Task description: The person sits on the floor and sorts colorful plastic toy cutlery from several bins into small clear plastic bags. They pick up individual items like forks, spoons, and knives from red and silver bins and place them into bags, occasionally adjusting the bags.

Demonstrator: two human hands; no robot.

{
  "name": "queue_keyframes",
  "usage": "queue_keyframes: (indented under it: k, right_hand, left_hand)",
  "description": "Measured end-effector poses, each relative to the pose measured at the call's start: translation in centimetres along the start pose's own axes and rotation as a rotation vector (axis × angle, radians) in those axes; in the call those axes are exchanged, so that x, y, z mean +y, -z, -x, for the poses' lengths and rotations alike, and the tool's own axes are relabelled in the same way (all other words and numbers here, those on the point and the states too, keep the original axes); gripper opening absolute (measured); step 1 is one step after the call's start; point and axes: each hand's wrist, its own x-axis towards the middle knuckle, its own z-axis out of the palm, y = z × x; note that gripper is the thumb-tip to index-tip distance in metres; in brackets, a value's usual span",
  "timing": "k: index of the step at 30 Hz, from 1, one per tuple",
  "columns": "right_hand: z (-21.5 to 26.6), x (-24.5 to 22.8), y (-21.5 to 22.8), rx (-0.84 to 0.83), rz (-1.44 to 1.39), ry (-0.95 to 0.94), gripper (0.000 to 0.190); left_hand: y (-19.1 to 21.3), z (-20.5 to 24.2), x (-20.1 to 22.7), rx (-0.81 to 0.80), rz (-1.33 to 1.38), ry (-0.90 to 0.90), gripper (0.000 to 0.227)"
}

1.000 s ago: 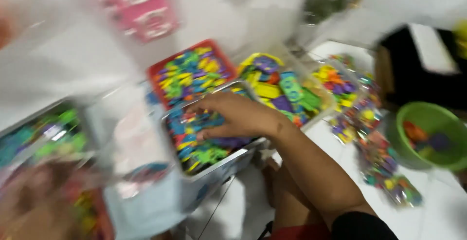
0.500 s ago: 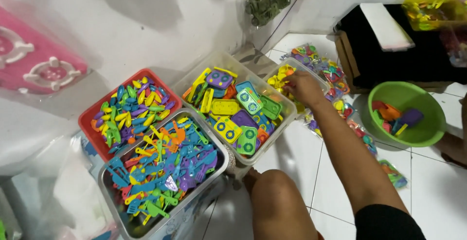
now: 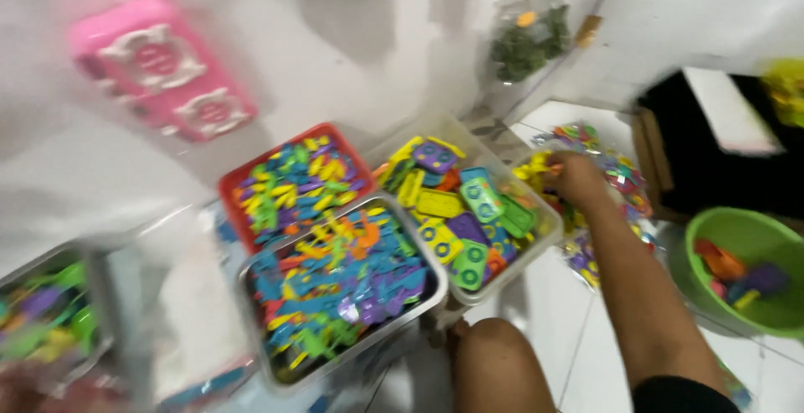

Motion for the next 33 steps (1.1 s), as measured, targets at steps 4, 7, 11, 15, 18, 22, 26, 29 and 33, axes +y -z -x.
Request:
queue_keyframes:
  k: [4, 7, 11, 15, 18, 22, 26, 29, 33]
  right_hand:
    - [1.7, -1.2, 0.1, 0.426, -0.632, 0.035, 0.019]
    - [6.3, -11.4, 7.3, 0.34, -0.941, -0.001, 0.028]
    - [10.9, -25.8, 12.7, 0.196, -1.09, 0.163, 0.04]
    - [18.4, -39.7, 19.2, -0.112, -1.064, 0.229, 0.045]
    - [21.0, -45.7, 20.7, -0.276, -1.215, 0.419, 0.051]
    - [23.7, -52.6, 22.0, -0.191, -1.288, 0.587, 0.035]
    - [22.5, -54.3, 19.4, -0.065, -1.35, 0.552, 0.028]
    - [22.3, -54.5, 18.1, 0.024, -1.413, 0.607, 0.027]
    - [23.1, -54.2, 18.4, 0.165, -1.462, 0.758, 0.022]
  left_hand:
    - [2.9, 1.4, 4.3, 0.066, -0.189, 0.158, 0.032]
    - [2.5, -1.1, 9.6, 0.386, 0.748, 0.438, 0.026]
    - [4.0, -0.5, 11.1, 0.477, 1.034, 0.286, 0.024]
    - [5.7, -0.2, 12.3, 0.457, 1.125, 0.13, 0.022]
    - [5.5, -0.3, 12.1, 0.41, 1.161, 0.102, 0.022]
    - [5.0, -0.3, 12.0, 0.266, 1.182, 0.135, 0.022]
    - [5.5, -0.1, 12.0, 0.238, 1.082, 0.092, 0.021]
    - [4.9, -0.3, 12.1, 0.221, 1.097, 0.095, 0.018]
    - [4.2, -0.3, 12.9, 0.168, 1.057, 0.143, 0.015]
